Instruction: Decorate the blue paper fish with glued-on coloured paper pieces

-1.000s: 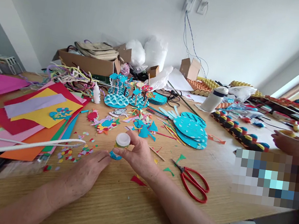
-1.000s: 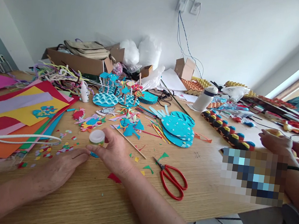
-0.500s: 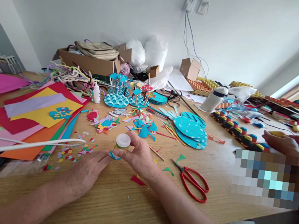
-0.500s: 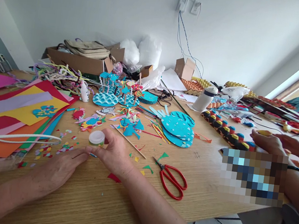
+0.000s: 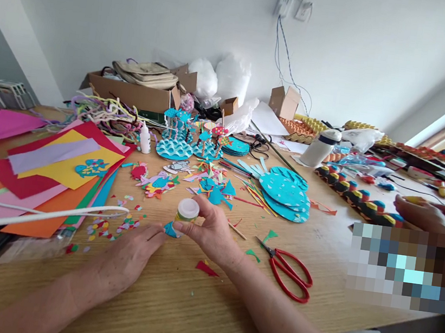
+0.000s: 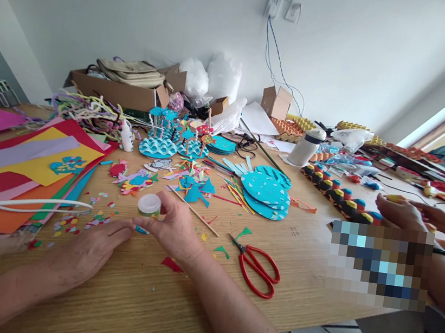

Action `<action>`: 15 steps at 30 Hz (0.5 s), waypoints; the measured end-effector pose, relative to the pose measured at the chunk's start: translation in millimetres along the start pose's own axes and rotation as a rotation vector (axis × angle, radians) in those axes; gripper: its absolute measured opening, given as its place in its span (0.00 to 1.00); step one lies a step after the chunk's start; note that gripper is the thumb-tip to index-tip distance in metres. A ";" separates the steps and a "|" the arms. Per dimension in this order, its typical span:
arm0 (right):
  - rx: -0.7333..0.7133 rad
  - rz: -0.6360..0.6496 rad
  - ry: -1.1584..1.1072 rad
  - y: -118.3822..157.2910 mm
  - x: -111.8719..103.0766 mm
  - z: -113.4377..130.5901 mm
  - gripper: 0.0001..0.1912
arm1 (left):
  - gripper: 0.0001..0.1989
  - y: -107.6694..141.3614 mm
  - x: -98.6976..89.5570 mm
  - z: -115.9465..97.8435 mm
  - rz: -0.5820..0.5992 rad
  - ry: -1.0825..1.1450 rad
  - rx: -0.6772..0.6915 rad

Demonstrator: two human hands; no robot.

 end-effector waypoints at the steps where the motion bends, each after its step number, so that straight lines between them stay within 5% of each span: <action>1: -0.001 -0.004 -0.002 0.1 -0.5 -0.2 0.11 | 0.19 0.0 0.0 -0.2 -0.002 -0.004 0.004; 15: -0.027 0.028 -0.044 1.2 3.5 1.3 0.10 | 0.20 0.2 3.6 1.5 0.007 0.008 -0.006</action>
Point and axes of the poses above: each hand's wrist, its own y-axis away from the middle knuckle, its own x-axis out of the palm, z = x × y, the point moved 10 cm from there along -y, towards the middle knuckle, and after that the axes turned 14 degrees about x, right-handed, at the moved point
